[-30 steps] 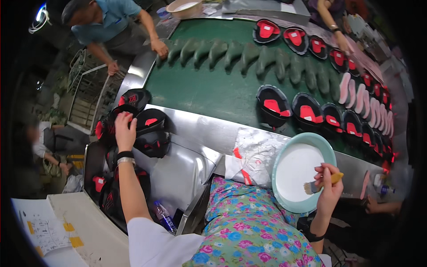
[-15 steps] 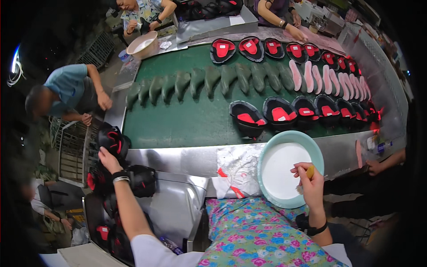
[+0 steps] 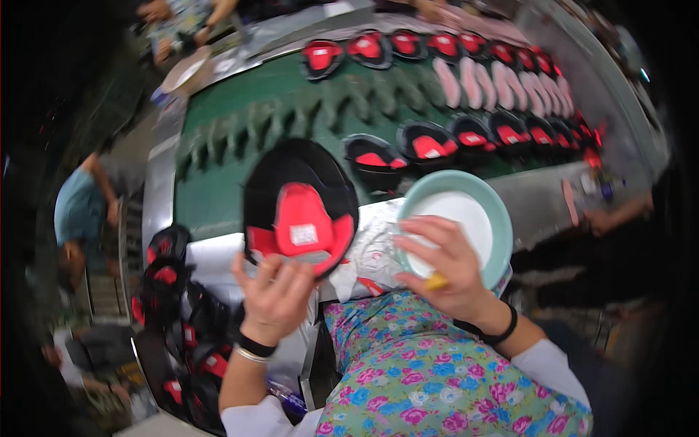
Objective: The worker is applying adhesive to shoe components using a brush in a manufacturing facility.
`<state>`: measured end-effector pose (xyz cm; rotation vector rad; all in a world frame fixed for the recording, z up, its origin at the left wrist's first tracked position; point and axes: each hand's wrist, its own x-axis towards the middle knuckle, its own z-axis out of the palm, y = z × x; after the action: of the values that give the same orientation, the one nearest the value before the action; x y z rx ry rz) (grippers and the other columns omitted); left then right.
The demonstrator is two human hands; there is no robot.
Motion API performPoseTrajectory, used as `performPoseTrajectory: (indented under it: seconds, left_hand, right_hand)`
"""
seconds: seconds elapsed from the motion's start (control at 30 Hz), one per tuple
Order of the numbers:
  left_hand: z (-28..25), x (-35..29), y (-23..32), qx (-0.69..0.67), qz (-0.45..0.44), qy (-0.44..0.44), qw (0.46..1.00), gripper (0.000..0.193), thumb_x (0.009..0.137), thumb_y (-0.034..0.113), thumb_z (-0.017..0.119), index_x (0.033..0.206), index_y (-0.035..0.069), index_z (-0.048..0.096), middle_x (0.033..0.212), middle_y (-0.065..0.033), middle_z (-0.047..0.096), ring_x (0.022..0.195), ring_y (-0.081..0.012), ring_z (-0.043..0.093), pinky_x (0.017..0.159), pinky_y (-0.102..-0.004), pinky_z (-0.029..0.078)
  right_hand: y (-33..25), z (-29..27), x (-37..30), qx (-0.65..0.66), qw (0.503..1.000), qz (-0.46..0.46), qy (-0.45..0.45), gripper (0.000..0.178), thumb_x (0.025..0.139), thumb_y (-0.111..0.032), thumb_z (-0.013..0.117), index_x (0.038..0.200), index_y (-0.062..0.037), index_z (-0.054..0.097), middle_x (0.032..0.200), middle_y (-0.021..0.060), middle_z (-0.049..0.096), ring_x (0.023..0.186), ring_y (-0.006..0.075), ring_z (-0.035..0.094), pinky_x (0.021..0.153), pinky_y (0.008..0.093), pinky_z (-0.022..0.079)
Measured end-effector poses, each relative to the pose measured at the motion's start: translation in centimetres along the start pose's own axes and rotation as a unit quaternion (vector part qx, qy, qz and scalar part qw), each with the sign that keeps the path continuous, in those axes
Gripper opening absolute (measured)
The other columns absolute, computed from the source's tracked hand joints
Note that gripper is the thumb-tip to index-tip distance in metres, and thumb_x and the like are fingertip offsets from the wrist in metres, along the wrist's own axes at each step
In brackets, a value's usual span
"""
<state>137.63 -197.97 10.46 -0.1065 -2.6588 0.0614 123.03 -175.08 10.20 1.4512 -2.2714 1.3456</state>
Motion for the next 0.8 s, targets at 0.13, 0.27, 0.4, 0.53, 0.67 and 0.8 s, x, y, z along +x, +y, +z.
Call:
performPoseTrajectory:
  seconds: [0.13,0.27,0.4,0.53,0.67,0.8]
  left_hand:
    - [2.0,0.7,5.0,-0.096,0.03,-0.014,0.995,0.017,0.07,0.017,0.069,0.085,0.013,0.062,0.082,0.0025,0.058,0.085,-0.0172,0.055,0.095,-0.0564,0.024]
    - [1.4,-0.2,4.0,-0.196,-0.069,0.136,0.969,0.029,0.072,0.007,0.067,0.099,0.011,0.056,0.102,-0.0043,0.054,0.096,-0.0202,0.055,0.095,-0.0462,0.034]
    - [3.7,-3.9,2.0,-0.532,-0.383,0.089,0.75,0.068,0.077,-0.012,0.05,0.14,0.002,0.028,0.14,-0.0192,0.033,0.124,-0.025,0.041,0.101,-0.0387,0.037]
    - [7.0,-9.6,3.5,-0.523,-0.365,-0.048,0.768,0.069,0.084,0.006,0.064,0.141,0.001,0.026,0.133,-0.0166,0.043,0.113,-0.0217,0.049,0.094,-0.0341,0.042]
    - [10.5,-12.3,4.1,-0.452,-0.22,-0.062,0.862,0.059,0.08,0.025,0.074,0.127,0.0,0.048,0.119,-0.0167,0.057,0.101,-0.0271,0.06,0.088,-0.0429,0.046]
    - [8.6,-12.7,4.2,-0.105,-0.171,0.027,0.979,0.055,0.079,0.031,0.073,0.121,0.001,0.053,0.117,-0.0144,0.058,0.108,-0.0296,0.057,0.099,-0.0397,0.04]
  right_hand:
    - [-0.3,1.4,-1.2,-0.044,0.996,0.013,-0.078,0.049,0.064,-0.009,0.073,0.111,-0.0097,0.061,0.114,0.0039,0.061,0.108,0.0255,0.056,0.077,0.0325,0.054]
    - [0.3,0.9,-2.4,0.027,0.988,-0.001,-0.154,0.033,0.064,-0.007,0.069,0.096,-0.0092,0.059,0.102,0.0014,0.061,0.102,0.0232,0.057,0.07,0.0325,0.054]
    - [0.4,0.8,-2.5,0.109,0.981,-0.009,-0.163,0.025,0.07,-0.01,0.068,0.094,-0.0094,0.059,0.097,0.0032,0.062,0.097,0.0237,0.058,0.07,0.0343,0.052]
    - [-0.6,1.1,-2.2,0.219,0.935,0.029,-0.277,0.022,0.075,-0.007,0.066,0.096,-0.008,0.064,0.108,0.0054,0.065,0.104,0.0241,0.06,0.078,0.0361,0.053]
    - [0.1,0.3,-3.1,0.268,0.927,0.05,-0.258,0.023,0.082,-0.017,0.067,0.103,-0.0081,0.065,0.109,0.0085,0.064,0.108,0.0248,0.057,0.084,0.0374,0.05]
    - [4.5,-1.6,-6.0,0.039,0.992,0.116,-0.008,0.021,0.081,-0.025,0.069,0.092,-0.0069,0.07,0.101,0.0103,0.063,0.098,0.0241,0.059,0.079,0.0347,0.049]
